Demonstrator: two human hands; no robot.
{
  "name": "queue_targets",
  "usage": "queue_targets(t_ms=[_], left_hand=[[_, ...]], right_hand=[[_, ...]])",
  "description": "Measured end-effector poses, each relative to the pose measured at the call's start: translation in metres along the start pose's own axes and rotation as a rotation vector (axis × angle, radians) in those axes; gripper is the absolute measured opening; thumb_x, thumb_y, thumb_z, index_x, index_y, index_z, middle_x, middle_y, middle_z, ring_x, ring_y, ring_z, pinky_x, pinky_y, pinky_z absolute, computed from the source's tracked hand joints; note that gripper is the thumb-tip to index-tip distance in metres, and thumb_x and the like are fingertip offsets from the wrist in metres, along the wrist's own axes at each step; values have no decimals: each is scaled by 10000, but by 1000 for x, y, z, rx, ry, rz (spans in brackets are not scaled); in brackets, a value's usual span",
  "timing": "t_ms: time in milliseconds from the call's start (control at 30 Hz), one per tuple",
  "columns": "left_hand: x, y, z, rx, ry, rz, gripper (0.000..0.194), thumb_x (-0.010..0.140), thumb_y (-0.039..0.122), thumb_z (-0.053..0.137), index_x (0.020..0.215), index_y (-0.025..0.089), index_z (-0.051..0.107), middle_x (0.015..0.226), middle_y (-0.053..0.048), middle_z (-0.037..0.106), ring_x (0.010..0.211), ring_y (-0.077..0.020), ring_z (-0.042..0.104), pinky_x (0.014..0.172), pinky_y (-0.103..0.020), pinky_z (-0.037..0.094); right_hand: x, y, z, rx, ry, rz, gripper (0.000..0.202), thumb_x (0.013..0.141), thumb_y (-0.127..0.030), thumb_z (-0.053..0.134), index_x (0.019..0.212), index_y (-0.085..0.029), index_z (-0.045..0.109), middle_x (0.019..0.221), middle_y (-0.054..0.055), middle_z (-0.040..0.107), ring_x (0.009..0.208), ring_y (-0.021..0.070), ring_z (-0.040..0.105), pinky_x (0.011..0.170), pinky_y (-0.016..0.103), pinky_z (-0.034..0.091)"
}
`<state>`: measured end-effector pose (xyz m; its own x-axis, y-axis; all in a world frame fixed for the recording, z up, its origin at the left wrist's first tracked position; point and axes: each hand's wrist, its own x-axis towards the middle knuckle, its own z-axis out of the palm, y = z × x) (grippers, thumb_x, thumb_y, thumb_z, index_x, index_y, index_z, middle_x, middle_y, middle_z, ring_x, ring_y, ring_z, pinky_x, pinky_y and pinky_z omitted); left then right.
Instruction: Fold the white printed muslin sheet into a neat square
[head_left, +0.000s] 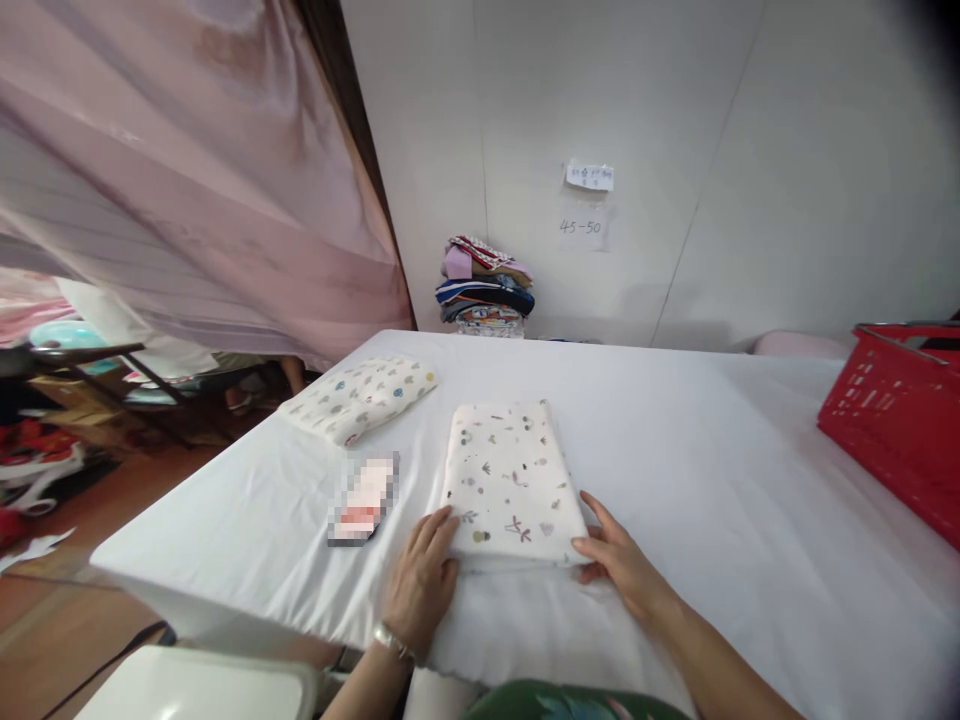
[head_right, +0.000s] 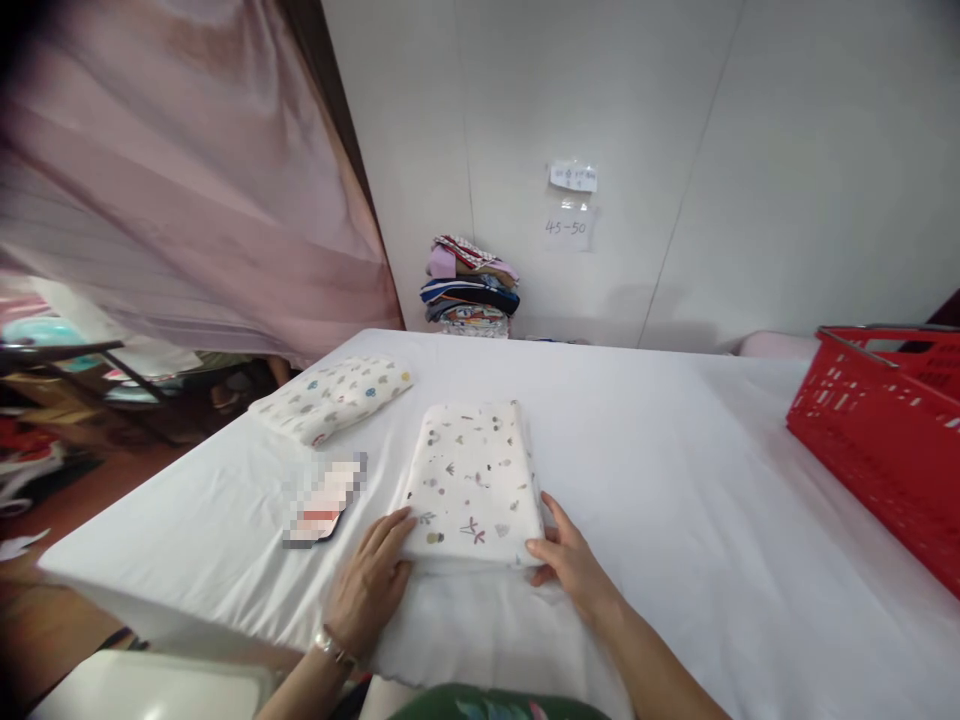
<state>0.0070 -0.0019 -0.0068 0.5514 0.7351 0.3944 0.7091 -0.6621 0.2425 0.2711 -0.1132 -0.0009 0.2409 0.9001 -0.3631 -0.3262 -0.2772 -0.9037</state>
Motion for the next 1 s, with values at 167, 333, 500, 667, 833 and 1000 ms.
queue_targets(t_ms=[167, 333, 500, 667, 833, 1000], left_hand=[[8, 9, -2, -17, -61, -165, 531, 690, 153, 474, 1217, 188, 423, 1286, -84, 435, 1113, -241, 457, 885, -377, 425], [6, -1, -11, -44, -195, -418, 528, 683, 134, 455, 1205, 209, 426, 1104, -58, 581, 993, -207, 542, 854, -340, 414], [-3, -11, -10, -188, -179, -523, 579, 649, 78, 408, 1207, 233, 430, 1163, -26, 567, 1047, -189, 525, 904, -329, 391], [-6, -15, -10, -288, -131, -466, 566, 666, 107, 395, 1221, 204, 446, 1231, -38, 526, 1112, -191, 490, 970, -355, 359], [-3, -31, -27, -524, -297, -499, 653, 651, 168, 457, 1294, 245, 373, 1205, -18, 550, 1025, -199, 547, 862, -317, 451], [20, -41, -29, -773, -348, -674, 594, 755, 401, 463, 1308, 216, 348, 1287, -75, 477, 1097, -210, 509, 855, -306, 452]], right_hand=[[-1, 3, -1, -12, 27, -10, 752, 708, -261, 588, 1363, -247, 219, 919, 46, 614, 775, 196, 589, 550, 284, 507], [-8, 4, 4, -66, -3, 11, 801, 695, -278, 621, 1373, -277, 195, 905, 32, 628, 814, 213, 595, 631, 325, 512], [-15, 7, 16, -122, -130, 105, 935, 684, -292, 643, 1399, -267, 40, 778, 6, 628, 662, 180, 596, 587, 318, 497], [-16, 0, 16, -178, -130, 127, 954, 719, -330, 623, 1392, -286, -52, 750, 5, 626, 605, 175, 603, 512, 277, 467], [12, -19, 4, -258, 0, 70, 902, 708, -425, 631, 1402, -252, 82, 640, -11, 604, 560, 157, 577, 522, 273, 460], [76, -39, 2, -79, 138, -7, 969, 684, -395, 656, 1406, -222, 35, 797, 47, 650, 653, 184, 603, 615, 335, 485]])
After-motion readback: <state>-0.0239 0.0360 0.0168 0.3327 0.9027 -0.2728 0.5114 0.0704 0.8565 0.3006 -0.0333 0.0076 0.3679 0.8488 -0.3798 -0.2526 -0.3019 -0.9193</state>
